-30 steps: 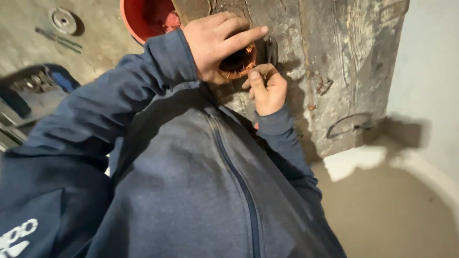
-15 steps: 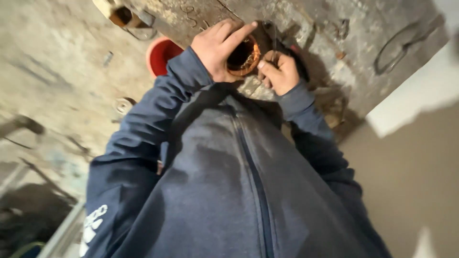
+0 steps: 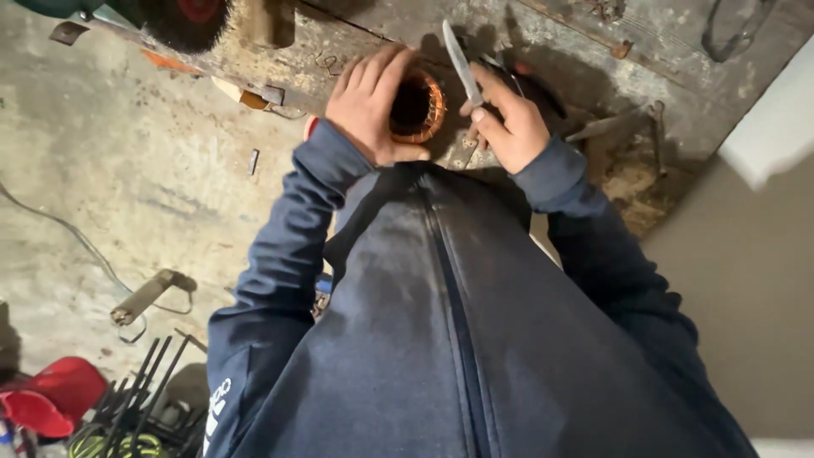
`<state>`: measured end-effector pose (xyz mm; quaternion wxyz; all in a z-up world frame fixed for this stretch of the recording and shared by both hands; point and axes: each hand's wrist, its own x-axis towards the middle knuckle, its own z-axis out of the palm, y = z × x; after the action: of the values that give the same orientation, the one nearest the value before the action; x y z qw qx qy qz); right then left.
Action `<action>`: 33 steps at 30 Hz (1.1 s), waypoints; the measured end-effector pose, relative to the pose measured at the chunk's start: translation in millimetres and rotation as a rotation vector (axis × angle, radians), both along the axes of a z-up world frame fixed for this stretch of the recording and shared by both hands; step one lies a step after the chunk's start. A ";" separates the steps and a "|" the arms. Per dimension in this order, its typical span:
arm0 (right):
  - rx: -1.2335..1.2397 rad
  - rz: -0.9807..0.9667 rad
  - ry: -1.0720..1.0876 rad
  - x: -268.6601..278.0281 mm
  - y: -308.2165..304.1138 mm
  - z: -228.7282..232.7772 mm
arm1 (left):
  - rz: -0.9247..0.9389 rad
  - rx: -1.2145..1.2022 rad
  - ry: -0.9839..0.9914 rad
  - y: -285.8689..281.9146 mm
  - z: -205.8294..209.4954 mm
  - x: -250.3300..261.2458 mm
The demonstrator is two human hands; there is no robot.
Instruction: The person uses a knife and pliers to strip the insulation from a coil of copper wire. They repeatedly cut the wire and pull the insulation off, dropping the copper pieces into a red bucket.
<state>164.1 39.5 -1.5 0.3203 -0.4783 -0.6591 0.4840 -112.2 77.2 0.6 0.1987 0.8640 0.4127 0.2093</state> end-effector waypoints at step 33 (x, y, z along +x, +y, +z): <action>0.077 0.084 -0.089 -11.4 7.7 6.7 | 0.397 -0.306 -0.069 -30.2 -1.7 28.6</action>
<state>152.7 47.3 5.2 0.2883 -0.4586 -0.7104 0.4493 -83.6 46.9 -1.2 0.2960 0.7181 0.5942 0.2090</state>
